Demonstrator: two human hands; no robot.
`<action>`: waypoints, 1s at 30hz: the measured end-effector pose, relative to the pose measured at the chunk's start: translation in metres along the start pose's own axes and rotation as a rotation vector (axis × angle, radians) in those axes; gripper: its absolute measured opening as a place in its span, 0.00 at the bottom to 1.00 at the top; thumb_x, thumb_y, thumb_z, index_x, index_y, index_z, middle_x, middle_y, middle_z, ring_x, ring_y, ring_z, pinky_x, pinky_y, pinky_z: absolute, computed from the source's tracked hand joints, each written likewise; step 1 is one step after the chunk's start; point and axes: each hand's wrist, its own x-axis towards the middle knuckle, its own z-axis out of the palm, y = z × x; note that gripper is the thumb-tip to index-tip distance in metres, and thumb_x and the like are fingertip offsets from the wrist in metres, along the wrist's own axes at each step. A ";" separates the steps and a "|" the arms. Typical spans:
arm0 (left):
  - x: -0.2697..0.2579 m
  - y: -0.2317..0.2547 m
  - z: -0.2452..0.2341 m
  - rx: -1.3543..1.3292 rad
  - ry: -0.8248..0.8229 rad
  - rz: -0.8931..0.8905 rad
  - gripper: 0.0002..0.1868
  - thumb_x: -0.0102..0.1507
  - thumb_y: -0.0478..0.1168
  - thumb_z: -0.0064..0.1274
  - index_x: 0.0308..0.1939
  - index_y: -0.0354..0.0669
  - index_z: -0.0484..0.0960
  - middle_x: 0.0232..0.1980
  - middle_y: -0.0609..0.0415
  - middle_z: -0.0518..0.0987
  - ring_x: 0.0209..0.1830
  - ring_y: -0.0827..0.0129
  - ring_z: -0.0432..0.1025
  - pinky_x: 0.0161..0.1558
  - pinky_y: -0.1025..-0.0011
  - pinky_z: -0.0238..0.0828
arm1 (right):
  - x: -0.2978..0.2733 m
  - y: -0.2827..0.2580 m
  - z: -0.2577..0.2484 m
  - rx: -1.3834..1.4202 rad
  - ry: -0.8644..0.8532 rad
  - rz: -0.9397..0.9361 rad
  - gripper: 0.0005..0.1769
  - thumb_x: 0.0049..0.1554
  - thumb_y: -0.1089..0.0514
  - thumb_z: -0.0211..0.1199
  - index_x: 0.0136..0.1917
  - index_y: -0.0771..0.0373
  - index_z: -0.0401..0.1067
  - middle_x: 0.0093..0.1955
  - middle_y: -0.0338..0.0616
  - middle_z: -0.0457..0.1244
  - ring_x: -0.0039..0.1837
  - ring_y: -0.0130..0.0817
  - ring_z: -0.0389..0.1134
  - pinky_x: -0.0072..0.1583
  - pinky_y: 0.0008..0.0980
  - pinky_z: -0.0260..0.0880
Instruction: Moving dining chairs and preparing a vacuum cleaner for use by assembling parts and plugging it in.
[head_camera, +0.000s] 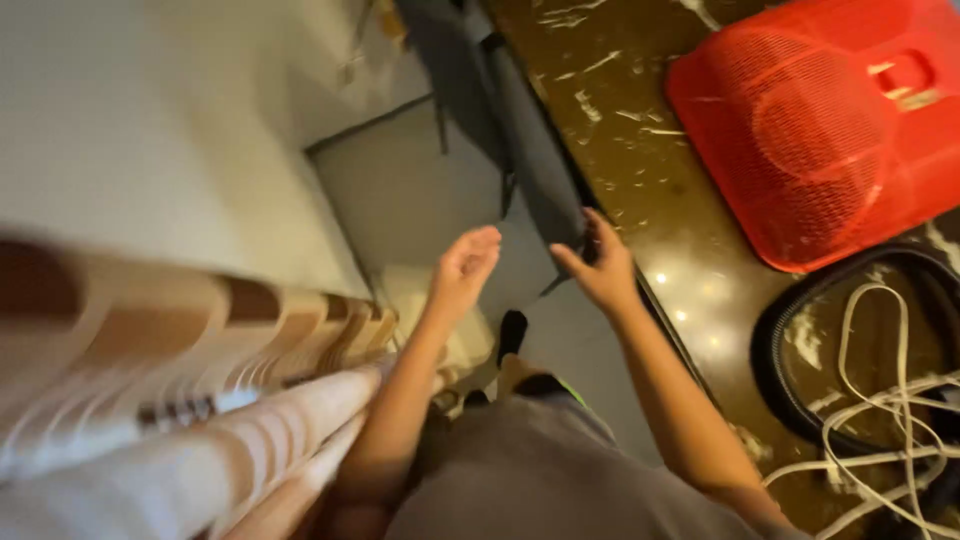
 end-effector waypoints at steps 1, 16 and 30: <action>0.017 -0.003 -0.001 -0.003 -0.026 -0.001 0.21 0.69 0.36 0.53 0.66 0.36 0.74 0.63 0.49 0.80 0.61 0.72 0.76 0.62 0.73 0.72 | 0.001 0.007 0.005 -0.006 0.023 0.009 0.43 0.51 0.47 0.77 0.72 0.65 0.65 0.61 0.52 0.67 0.61 0.36 0.68 0.60 0.36 0.69; 0.312 -0.039 -0.020 0.309 -0.154 0.395 0.34 0.74 0.39 0.54 0.78 0.33 0.54 0.77 0.37 0.62 0.75 0.55 0.61 0.72 0.61 0.56 | 0.015 0.019 0.041 -0.263 0.327 -0.014 0.24 0.40 0.56 0.73 0.49 0.65 0.71 0.43 0.55 0.65 0.46 0.58 0.67 0.46 0.45 0.67; 0.381 0.029 0.042 0.403 -0.654 0.286 0.31 0.66 0.62 0.51 0.25 0.36 0.68 0.21 0.51 0.60 0.23 0.67 0.57 0.29 0.65 0.61 | 0.023 -0.031 0.072 -0.387 1.151 0.459 0.10 0.52 0.58 0.67 0.34 0.64 0.69 0.28 0.50 0.55 0.30 0.44 0.55 0.35 0.36 0.60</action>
